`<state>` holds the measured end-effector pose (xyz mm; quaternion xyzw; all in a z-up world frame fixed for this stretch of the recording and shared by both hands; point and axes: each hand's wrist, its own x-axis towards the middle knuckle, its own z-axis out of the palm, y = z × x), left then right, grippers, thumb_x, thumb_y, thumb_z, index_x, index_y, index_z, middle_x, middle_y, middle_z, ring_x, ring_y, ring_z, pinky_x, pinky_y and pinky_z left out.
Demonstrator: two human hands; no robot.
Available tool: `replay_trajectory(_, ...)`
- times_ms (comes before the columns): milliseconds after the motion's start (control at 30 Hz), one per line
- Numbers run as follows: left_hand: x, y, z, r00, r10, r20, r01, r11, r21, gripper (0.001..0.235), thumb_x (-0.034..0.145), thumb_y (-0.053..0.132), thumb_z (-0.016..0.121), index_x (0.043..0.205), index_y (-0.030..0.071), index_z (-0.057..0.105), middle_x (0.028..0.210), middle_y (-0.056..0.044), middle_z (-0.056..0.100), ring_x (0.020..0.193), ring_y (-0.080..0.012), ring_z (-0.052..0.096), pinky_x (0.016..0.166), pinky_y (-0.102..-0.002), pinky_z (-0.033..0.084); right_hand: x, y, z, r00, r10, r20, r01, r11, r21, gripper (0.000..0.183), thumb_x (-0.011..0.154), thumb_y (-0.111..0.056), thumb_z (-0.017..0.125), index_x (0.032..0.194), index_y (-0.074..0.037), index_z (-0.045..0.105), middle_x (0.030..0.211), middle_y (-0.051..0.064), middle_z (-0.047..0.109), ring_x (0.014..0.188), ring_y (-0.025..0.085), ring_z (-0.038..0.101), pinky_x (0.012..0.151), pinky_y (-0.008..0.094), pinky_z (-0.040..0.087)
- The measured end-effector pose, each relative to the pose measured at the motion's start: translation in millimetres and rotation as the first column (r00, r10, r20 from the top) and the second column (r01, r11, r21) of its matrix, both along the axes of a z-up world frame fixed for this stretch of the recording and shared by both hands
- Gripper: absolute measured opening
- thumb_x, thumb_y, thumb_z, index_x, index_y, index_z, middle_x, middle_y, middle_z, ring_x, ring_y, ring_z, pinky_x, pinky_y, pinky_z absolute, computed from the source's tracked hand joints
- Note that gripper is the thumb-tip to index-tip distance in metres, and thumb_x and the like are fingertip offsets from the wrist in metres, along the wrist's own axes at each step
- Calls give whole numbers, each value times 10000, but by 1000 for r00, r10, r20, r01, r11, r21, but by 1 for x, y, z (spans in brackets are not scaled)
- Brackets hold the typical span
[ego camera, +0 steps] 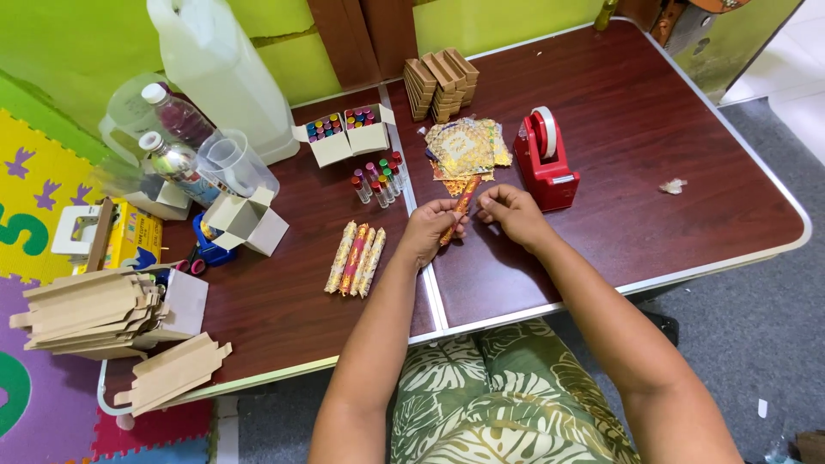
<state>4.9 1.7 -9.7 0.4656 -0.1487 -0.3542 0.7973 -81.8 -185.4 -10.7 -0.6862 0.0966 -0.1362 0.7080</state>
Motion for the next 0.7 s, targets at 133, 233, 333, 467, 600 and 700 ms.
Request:
replay_trajectory(133, 9, -3, -10, 999, -1, -36, 0, 1000, -6, 318, 866, -28, 709, 1162, -87, 609, 822, -182, 742, 617, -201, 745, 610, -346, 668, -24, 6, 47, 993, -114, 15, 114, 992, -51, 114, 962, -69, 713, 1063, -18, 701, 818, 104, 721, 743, 143, 704, 676, 239, 572)
replay_trajectory(233, 9, -3, -11, 999, 0, -41, 0, 1000, -9, 321, 866, -32, 710, 1162, -92, 603, 824, -190, 741, 616, -206, 744, 613, -356, 669, -32, -24, 67, 976, -210, 57, 215, 972, -96, 95, 965, -67, 689, 1055, -93, 708, 786, 96, 715, 680, 136, 701, 502, 192, 495)
replay_trajectory(333, 10, -2, -12, 1000, -2, -31, 1, 1000, -13, 305, 870, -30, 708, 1155, -79, 610, 838, -199, 745, 619, -203, 743, 618, -359, 670, -34, -60, 73, 899, -423, 111, 437, 880, -184, 57, 970, -100, 710, 1012, -130, 733, 787, 67, 683, 664, 118, 651, 556, 213, 471)
replay_trajectory(467, 8, -3, -11, 1000, -2, -24, 1, 1000, -21, 306, 872, -33, 708, 1156, -82, 606, 843, -207, 743, 618, -211, 743, 615, -365, 670, -32, -115, 47, 821, -565, 87, 535, 705, -466, 71, 894, -269, 804, 960, -242, 801, 884, -27, 594, 759, 93, 584, 720, 252, 487)
replay_trajectory(600, 7, -2, -10, 1000, -9, -23, 8, 1000, -14, 316, 869, -33, 709, 1161, -86, 600, 838, -200, 739, 621, -209, 744, 618, -359, 671, -38, -116, 44, 832, -537, -138, 440, 791, -424, 183, 983, -333, 727, 923, -167, 777, 704, 19, 622, 619, 139, 545, 543, 306, 449)
replay_trajectory(700, 7, -2, -7, 1000, -14, -18, 14, 1000, -7, 319, 874, -31, 706, 1166, -89, 594, 840, -200, 738, 623, -202, 743, 623, -352, 673, -43, -108, 53, 838, -491, -238, 419, 859, -295, 219, 986, -312, 723, 979, -95, 751, 710, 40, 604, 605, 128, 544, 538, 283, 466)
